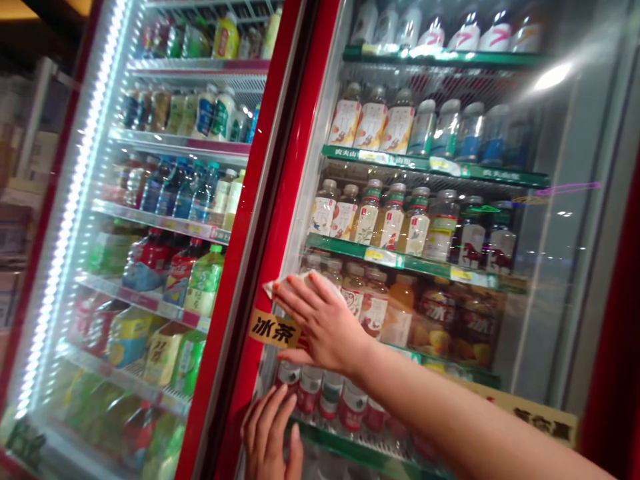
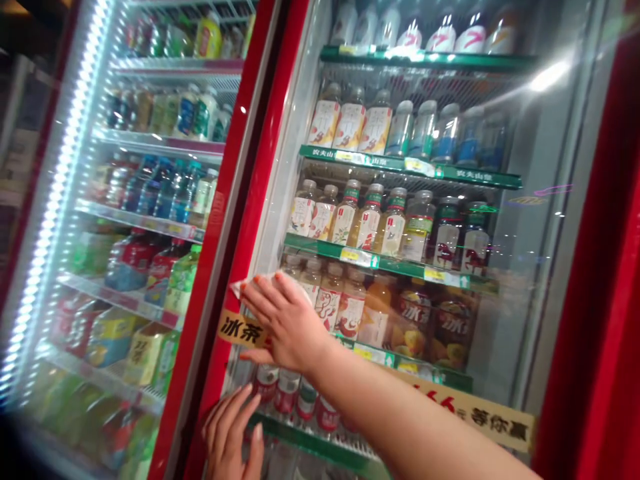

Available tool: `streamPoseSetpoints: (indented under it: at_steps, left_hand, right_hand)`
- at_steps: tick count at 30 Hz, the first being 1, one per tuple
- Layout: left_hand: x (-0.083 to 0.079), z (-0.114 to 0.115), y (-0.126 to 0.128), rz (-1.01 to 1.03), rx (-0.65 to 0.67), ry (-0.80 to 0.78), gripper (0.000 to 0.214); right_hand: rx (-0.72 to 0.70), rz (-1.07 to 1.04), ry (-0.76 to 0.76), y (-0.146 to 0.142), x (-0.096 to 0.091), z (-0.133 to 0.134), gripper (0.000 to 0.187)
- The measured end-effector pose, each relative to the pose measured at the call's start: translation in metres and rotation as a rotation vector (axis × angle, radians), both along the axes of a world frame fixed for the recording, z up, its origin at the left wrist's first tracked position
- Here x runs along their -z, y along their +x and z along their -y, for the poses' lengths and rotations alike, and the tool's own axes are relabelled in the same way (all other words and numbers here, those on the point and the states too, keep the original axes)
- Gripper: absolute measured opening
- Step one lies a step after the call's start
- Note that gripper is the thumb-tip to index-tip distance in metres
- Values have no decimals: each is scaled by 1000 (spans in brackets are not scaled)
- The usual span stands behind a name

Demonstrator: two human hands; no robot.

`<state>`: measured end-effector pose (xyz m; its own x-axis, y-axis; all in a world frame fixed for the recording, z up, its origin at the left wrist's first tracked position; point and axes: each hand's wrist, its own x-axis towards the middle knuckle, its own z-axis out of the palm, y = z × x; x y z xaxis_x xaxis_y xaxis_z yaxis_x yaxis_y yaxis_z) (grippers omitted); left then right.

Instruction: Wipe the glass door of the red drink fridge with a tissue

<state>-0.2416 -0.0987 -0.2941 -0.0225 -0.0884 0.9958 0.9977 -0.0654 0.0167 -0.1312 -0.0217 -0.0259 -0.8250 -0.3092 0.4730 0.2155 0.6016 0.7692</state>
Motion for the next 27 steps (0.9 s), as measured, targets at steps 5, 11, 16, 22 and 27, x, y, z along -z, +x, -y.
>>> streamPoseSetpoints:
  at_steps: [5, 11, 16, 22, 27]
  left_hand:
    - [-91, 13, -13, -70, 93, 77, 77]
    - [-193, -14, -23, -135, 47, 40, 81]
    - [-207, -36, -28, -159, -6, -87, 82]
    - [-204, -33, -28, -156, -18, -124, 80]
    - [-205, -31, -30, -176, -26, -125, 80]
  right_hand:
    - [71, -19, 26, 38, -53, -12, 91]
    - [233, -529, -169, 50, -97, -5, 82]
    - [227, -129, -120, 145, -4, -20, 80]
    - [389, -1113, -335, 239, -65, -51, 87]
    - [287, -578, -189, 154, -1, -30, 95]
